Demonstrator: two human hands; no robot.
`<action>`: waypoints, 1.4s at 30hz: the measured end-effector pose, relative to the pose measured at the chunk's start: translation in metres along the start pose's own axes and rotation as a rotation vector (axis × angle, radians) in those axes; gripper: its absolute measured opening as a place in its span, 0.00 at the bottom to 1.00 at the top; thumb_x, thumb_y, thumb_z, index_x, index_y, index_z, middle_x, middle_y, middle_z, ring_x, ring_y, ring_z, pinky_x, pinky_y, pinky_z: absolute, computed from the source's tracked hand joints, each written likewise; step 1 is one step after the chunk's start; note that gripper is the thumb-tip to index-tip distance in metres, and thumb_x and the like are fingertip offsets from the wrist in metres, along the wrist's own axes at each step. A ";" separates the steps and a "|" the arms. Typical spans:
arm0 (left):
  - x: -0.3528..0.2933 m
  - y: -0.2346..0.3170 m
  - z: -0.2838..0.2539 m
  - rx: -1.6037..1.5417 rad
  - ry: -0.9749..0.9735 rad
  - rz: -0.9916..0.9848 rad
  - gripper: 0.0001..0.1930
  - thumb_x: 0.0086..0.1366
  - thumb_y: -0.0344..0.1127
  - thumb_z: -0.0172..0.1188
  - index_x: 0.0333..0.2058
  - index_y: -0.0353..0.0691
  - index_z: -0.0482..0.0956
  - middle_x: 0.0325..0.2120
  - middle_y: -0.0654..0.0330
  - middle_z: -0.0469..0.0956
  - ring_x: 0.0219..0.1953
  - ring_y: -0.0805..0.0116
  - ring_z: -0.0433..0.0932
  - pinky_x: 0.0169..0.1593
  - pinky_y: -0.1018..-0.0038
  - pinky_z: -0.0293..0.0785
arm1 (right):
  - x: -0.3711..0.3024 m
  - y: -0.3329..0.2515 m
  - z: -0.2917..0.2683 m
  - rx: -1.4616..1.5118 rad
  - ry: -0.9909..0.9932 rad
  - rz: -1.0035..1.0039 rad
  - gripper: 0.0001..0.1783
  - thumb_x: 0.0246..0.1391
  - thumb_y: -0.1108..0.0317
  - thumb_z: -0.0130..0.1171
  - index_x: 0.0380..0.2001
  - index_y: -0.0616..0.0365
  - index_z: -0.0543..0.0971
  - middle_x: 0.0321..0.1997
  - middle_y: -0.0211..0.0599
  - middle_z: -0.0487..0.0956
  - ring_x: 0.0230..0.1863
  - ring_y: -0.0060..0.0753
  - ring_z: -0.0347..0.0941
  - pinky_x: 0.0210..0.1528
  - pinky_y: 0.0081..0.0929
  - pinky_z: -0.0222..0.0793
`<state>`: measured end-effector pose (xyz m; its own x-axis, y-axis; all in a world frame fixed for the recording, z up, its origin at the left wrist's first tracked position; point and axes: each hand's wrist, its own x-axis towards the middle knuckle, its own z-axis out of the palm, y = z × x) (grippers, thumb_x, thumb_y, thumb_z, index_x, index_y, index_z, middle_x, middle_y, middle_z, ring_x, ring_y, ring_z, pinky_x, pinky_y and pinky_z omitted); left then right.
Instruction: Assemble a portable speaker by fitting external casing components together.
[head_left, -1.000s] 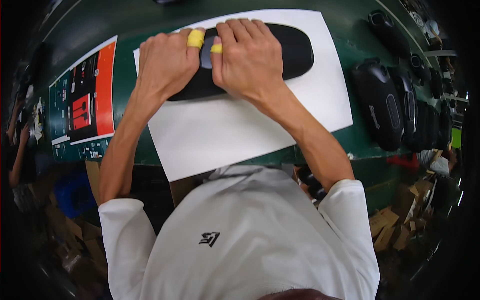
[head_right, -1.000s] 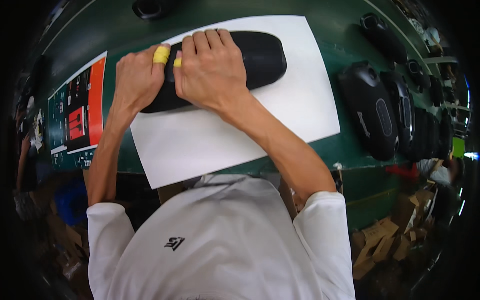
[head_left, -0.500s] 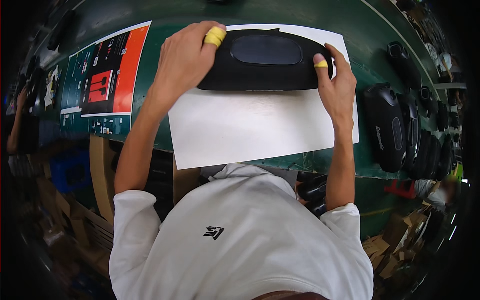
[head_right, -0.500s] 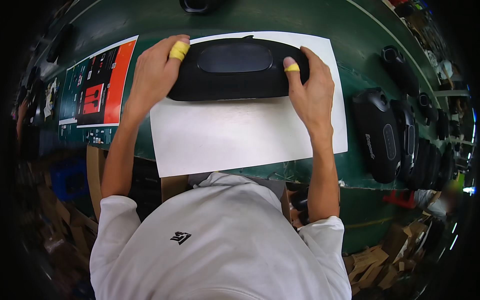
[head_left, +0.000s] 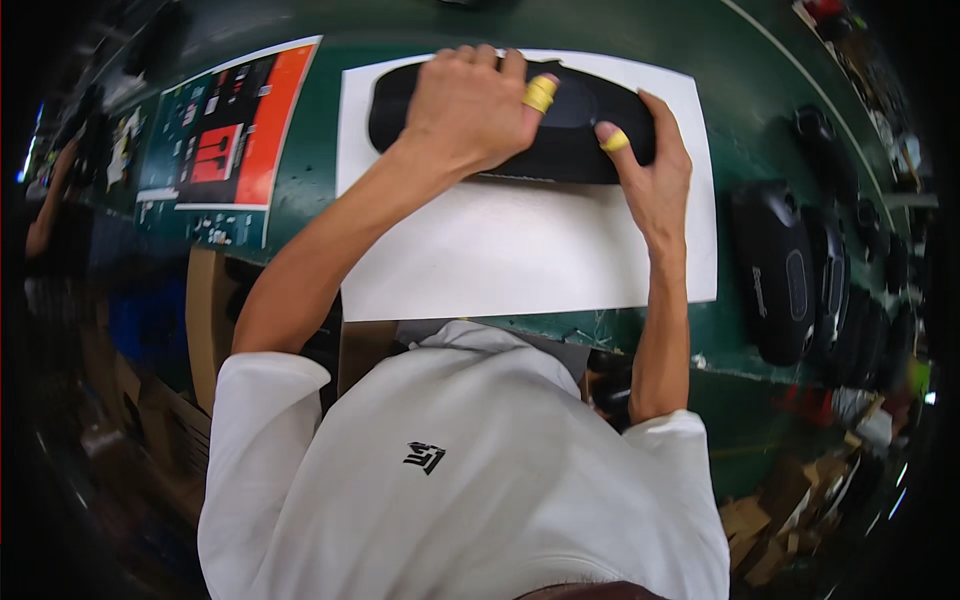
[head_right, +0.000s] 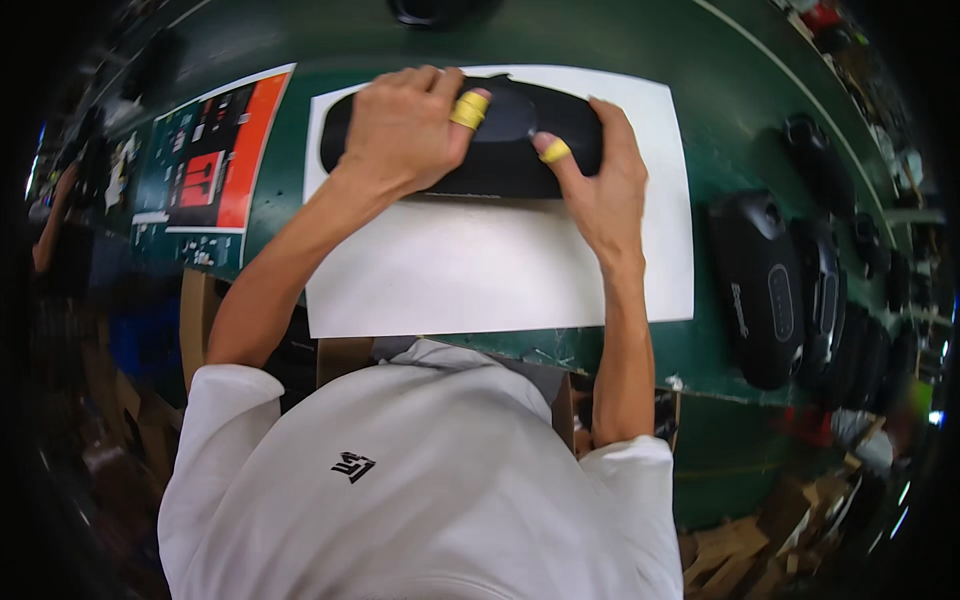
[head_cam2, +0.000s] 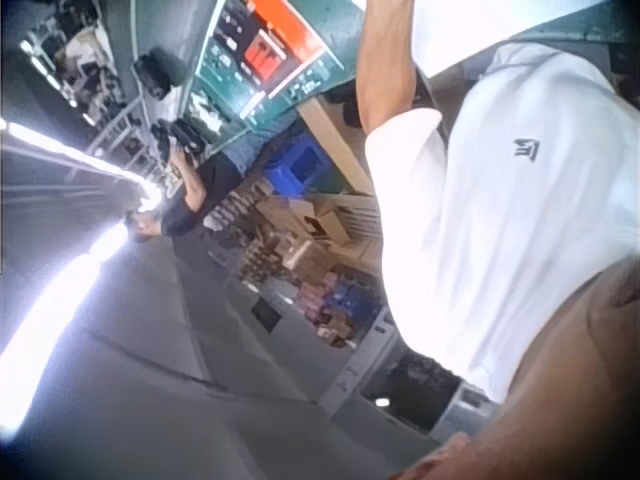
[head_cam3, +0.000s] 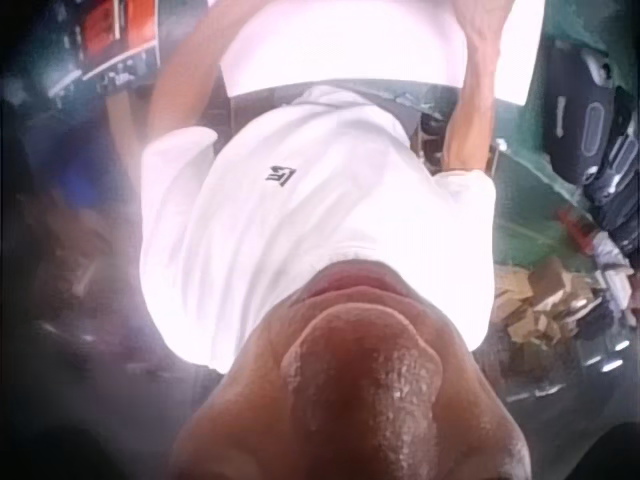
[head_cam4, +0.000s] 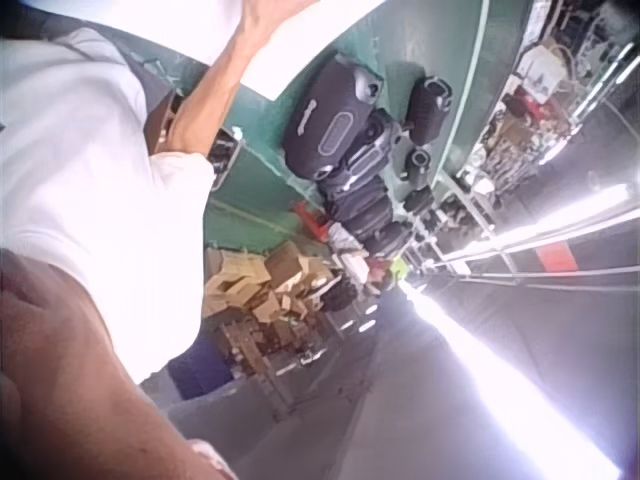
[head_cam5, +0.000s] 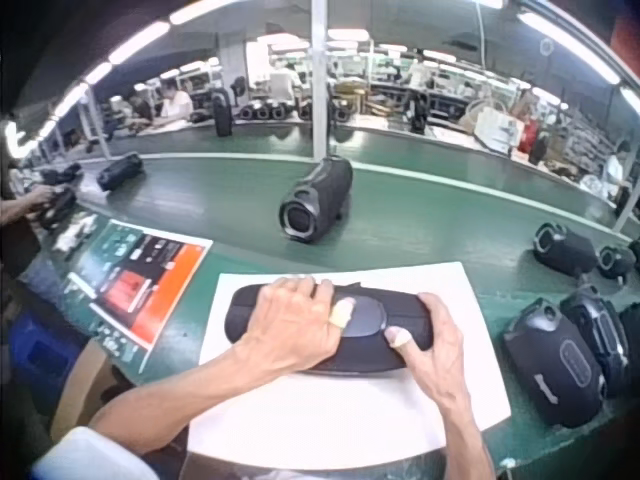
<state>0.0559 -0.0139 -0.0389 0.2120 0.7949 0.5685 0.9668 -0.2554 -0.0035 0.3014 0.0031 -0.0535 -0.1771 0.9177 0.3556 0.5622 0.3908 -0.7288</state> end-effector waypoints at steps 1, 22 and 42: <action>-0.001 -0.001 -0.003 -0.006 -0.047 0.008 0.24 0.72 0.51 0.61 0.42 0.30 0.87 0.32 0.43 0.87 0.36 0.49 0.89 0.44 0.57 0.82 | -0.004 -0.002 -0.003 0.009 -0.017 0.042 0.43 0.60 0.52 0.75 0.70 0.65 0.72 0.63 0.56 0.81 0.61 0.55 0.80 0.66 0.43 0.75; 0.024 -0.136 -0.047 -1.491 -1.104 -1.118 0.57 0.69 0.86 0.35 0.67 0.31 0.72 0.46 0.30 0.85 0.28 0.40 0.89 0.26 0.55 0.89 | 0.127 -0.041 -0.088 -0.256 -0.042 0.063 0.42 0.66 0.34 0.60 0.58 0.68 0.84 0.46 0.64 0.88 0.50 0.56 0.88 0.58 0.45 0.80; 0.022 -0.076 -0.013 -0.963 -0.625 -0.813 0.43 0.65 0.62 0.71 0.70 0.43 0.72 0.53 0.55 0.78 0.55 0.63 0.78 0.50 0.68 0.79 | 0.061 0.014 -0.034 -0.066 -0.134 0.298 0.52 0.62 0.43 0.71 0.76 0.67 0.64 0.63 0.66 0.81 0.61 0.54 0.83 0.63 0.36 0.76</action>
<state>-0.0151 0.0153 -0.0153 -0.0781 0.9455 -0.3161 0.4268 0.3182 0.8465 0.3255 0.0618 -0.0222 -0.0992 0.9938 0.0496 0.6552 0.1027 -0.7484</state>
